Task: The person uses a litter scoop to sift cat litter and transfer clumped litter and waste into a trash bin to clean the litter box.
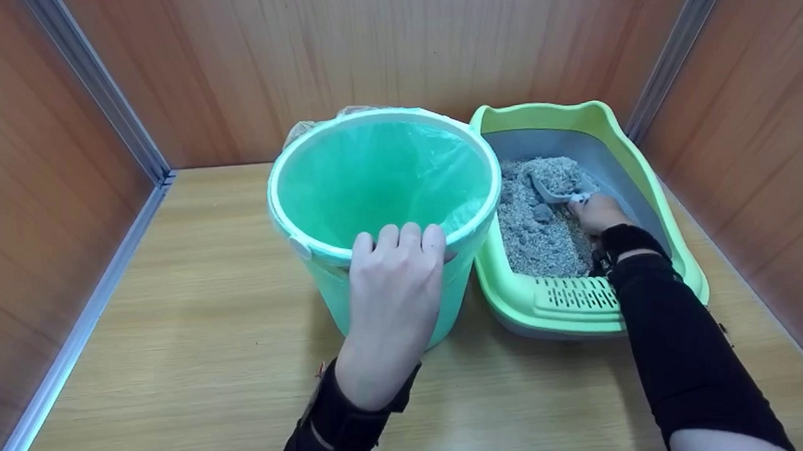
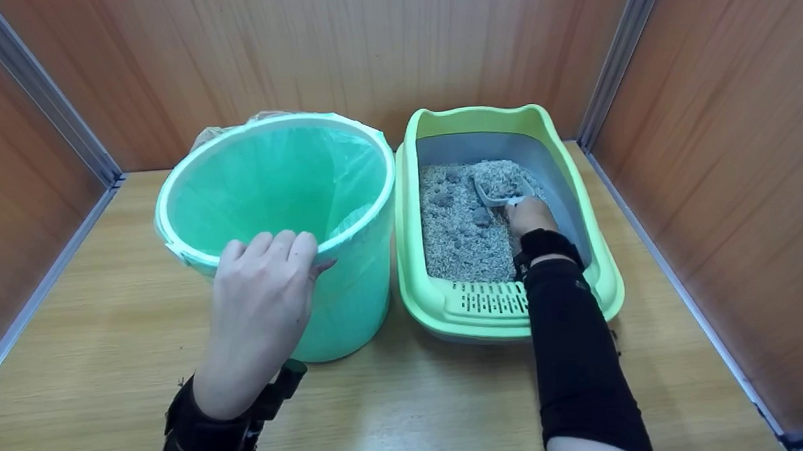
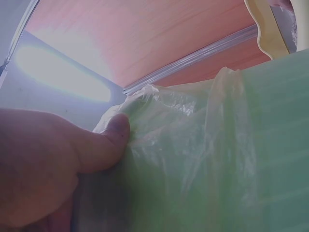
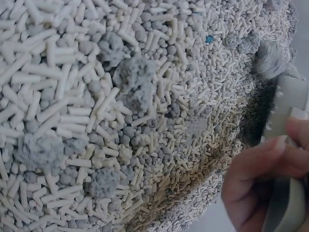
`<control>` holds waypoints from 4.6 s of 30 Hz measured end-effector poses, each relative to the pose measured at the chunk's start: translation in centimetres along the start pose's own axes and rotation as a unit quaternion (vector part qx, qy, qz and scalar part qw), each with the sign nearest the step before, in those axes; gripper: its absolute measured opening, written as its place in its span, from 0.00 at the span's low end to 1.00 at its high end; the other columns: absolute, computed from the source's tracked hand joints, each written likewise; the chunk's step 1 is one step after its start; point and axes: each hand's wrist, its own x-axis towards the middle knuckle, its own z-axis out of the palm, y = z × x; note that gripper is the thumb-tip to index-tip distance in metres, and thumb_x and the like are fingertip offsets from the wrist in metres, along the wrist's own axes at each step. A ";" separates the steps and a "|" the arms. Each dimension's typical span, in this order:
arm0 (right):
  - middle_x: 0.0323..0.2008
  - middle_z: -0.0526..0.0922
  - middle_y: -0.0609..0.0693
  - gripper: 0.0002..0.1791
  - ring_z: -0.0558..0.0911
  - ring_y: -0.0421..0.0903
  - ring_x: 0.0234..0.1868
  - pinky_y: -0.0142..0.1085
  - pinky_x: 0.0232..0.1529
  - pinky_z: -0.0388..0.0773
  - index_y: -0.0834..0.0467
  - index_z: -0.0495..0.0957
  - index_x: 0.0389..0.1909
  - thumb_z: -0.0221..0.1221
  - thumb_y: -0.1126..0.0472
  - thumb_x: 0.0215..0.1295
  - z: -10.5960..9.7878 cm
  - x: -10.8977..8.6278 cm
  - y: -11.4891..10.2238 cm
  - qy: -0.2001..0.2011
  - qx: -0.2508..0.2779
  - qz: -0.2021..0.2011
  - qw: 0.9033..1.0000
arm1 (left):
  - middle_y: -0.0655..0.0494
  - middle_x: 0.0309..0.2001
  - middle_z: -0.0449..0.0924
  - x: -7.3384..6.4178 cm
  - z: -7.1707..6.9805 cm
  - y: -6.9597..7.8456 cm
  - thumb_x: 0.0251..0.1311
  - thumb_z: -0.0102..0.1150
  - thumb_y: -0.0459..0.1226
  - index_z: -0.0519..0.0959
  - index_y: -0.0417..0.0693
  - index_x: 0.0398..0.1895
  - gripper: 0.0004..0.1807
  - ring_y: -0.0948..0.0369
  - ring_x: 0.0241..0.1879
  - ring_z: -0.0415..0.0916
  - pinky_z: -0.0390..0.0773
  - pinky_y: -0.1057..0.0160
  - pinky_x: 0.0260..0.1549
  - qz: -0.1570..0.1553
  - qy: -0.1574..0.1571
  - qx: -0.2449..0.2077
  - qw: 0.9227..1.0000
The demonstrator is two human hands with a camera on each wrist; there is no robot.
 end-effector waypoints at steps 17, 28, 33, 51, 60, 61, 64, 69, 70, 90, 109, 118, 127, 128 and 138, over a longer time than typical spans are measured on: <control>0.48 0.74 0.68 0.29 0.76 0.66 0.53 0.56 0.56 0.72 0.75 0.68 0.62 0.47 0.49 0.85 -0.1 -0.1 -0.7 0.136 0.047 -0.054 0.988 | 0.56 0.18 0.62 0.1 -0.1 0.0 0.70 0.68 0.46 0.69 0.50 0.22 0.23 0.56 0.19 0.63 0.62 0.60 0.25 0.000 -0.006 -0.005 1.000; 0.41 0.77 0.66 0.24 0.78 0.66 0.47 0.56 0.51 0.72 0.71 0.72 0.49 0.49 0.49 0.84 -0.3 -0.2 -1.0 0.202 0.056 -0.078 0.975 | 0.56 0.17 0.61 0.1 0.1 0.0 0.70 0.68 0.46 0.67 0.50 0.20 0.24 0.57 0.19 0.62 0.61 0.60 0.24 0.000 0.009 0.000 1.000; 0.36 0.73 0.60 0.23 0.76 0.61 0.42 0.52 0.48 0.71 0.66 0.71 0.44 0.48 0.47 0.85 -0.5 -0.5 -1.3 0.219 0.066 -0.082 0.970 | 0.56 0.17 0.62 0.0 0.0 0.0 0.70 0.68 0.45 0.68 0.50 0.21 0.23 0.56 0.19 0.63 0.62 0.60 0.25 -0.002 -0.006 -0.004 1.000; 0.32 0.71 0.53 0.21 0.70 0.51 0.33 0.41 0.38 0.65 0.64 0.72 0.46 0.49 0.48 0.85 -0.8 -1.2 -1.7 0.254 0.093 -0.092 0.958 | 0.56 0.17 0.61 0.0 0.0 0.0 0.72 0.67 0.46 0.68 0.50 0.21 0.24 0.56 0.19 0.61 0.61 0.60 0.25 -0.001 -0.008 -0.002 1.000; 0.35 0.75 0.57 0.22 0.74 0.54 0.35 0.44 0.37 0.68 0.65 0.75 0.48 0.52 0.47 0.83 -1.2 -1.8 -1.7 0.264 0.069 -0.076 0.959 | 0.56 0.18 0.62 0.0 -0.1 0.0 0.74 0.65 0.46 0.69 0.50 0.22 0.23 0.56 0.20 0.63 0.62 0.60 0.25 -0.002 -0.016 -0.003 1.000; 0.36 0.76 0.57 0.22 0.75 0.54 0.36 0.44 0.37 0.68 0.65 0.75 0.50 0.52 0.47 0.83 -1.3 -1.9 -1.7 0.264 0.067 -0.071 0.959 | 0.56 0.18 0.62 0.0 -0.2 0.0 0.74 0.65 0.46 0.69 0.49 0.22 0.23 0.56 0.20 0.63 0.62 0.60 0.25 -0.002 -0.017 -0.004 1.000; 0.38 0.78 0.59 0.23 0.76 0.55 0.37 0.45 0.37 0.68 0.65 0.76 0.54 0.52 0.46 0.83 -1.3 -2.0 -1.6 0.270 0.072 -0.062 0.958 | 0.56 0.18 0.63 0.1 -0.2 0.0 0.74 0.65 0.45 0.70 0.49 0.22 0.22 0.56 0.20 0.64 0.63 0.59 0.25 -0.002 -0.020 -0.007 1.000; 0.41 0.80 0.60 0.23 0.78 0.56 0.39 0.45 0.38 0.69 0.65 0.75 0.56 0.55 0.47 0.82 -1.3 -2.2 -1.4 0.276 0.079 -0.060 0.956 | 0.56 0.18 0.64 0.1 -0.2 0.0 0.73 0.66 0.45 0.70 0.49 0.23 0.22 0.56 0.20 0.64 0.64 0.59 0.25 -0.002 -0.023 -0.008 1.000; 0.41 0.80 0.60 0.22 0.78 0.56 0.40 0.45 0.38 0.69 0.65 0.75 0.55 0.56 0.48 0.81 -1.3 -2.2 -1.4 0.274 0.079 -0.061 0.956 | 0.56 0.18 0.64 0.1 -0.2 0.0 0.73 0.66 0.45 0.70 0.49 0.23 0.22 0.56 0.20 0.64 0.64 0.59 0.25 -0.002 -0.024 -0.008 1.000; 0.38 0.75 0.58 0.21 0.74 0.55 0.39 0.44 0.40 0.68 0.66 0.71 0.50 0.56 0.49 0.81 -1.4 -1.8 -1.6 0.224 0.081 -0.066 0.969 | 0.55 0.18 0.61 0.0 0.0 -0.1 0.69 0.69 0.42 0.67 0.49 0.21 0.23 0.56 0.19 0.62 0.62 0.59 0.24 -0.001 -0.007 -0.008 1.000; 0.28 0.63 0.48 0.20 0.68 0.39 0.22 0.35 0.28 0.82 0.57 0.63 0.41 0.44 0.43 0.84 -1.3 -1.5 -1.4 0.062 0.182 0.004 0.981 | 0.55 0.18 0.63 0.1 0.0 -0.1 0.69 0.69 0.46 0.68 0.48 0.22 0.23 0.55 0.19 0.63 0.62 0.59 0.24 -0.002 -0.012 -0.012 1.000; 0.24 0.62 0.43 0.20 0.67 0.38 0.20 0.35 0.27 0.80 0.55 0.61 0.36 0.46 0.43 0.84 -1.2 -1.6 -1.4 0.053 0.221 0.008 0.974 | 0.55 0.18 0.63 0.1 0.0 -0.1 0.69 0.68 0.47 0.68 0.49 0.21 0.24 0.55 0.19 0.64 0.62 0.59 0.24 -0.002 -0.001 -0.011 1.000; 0.35 0.70 0.54 0.22 0.74 0.44 0.28 0.35 0.30 0.79 0.64 0.68 0.48 0.48 0.45 0.83 -1.3 -1.4 -1.1 0.089 0.150 -0.015 0.985 | 0.55 0.18 0.64 0.1 -0.2 0.0 0.70 0.68 0.45 0.69 0.49 0.22 0.23 0.55 0.20 0.65 0.63 0.59 0.24 0.000 -0.014 -0.011 1.000; 0.38 0.72 0.57 0.24 0.75 0.47 0.32 0.37 0.32 0.78 0.67 0.69 0.51 0.50 0.46 0.83 -1.3 -1.4 -1.1 0.102 0.125 -0.019 0.987 | 0.55 0.18 0.64 0.1 -0.2 0.0 0.69 0.68 0.46 0.69 0.49 0.22 0.23 0.55 0.20 0.65 0.63 0.59 0.24 0.000 -0.013 -0.010 1.000; 0.46 0.80 0.65 0.23 0.78 0.62 0.42 0.55 0.43 0.72 0.64 0.71 0.59 0.59 0.49 0.78 -1.1 -1.6 -0.4 0.165 -0.008 -0.037 0.986 | 0.55 0.18 0.64 0.0 0.0 -0.1 0.69 0.69 0.46 0.68 0.49 0.21 0.23 0.55 0.19 0.64 0.62 0.59 0.24 -0.001 -0.005 -0.008 1.000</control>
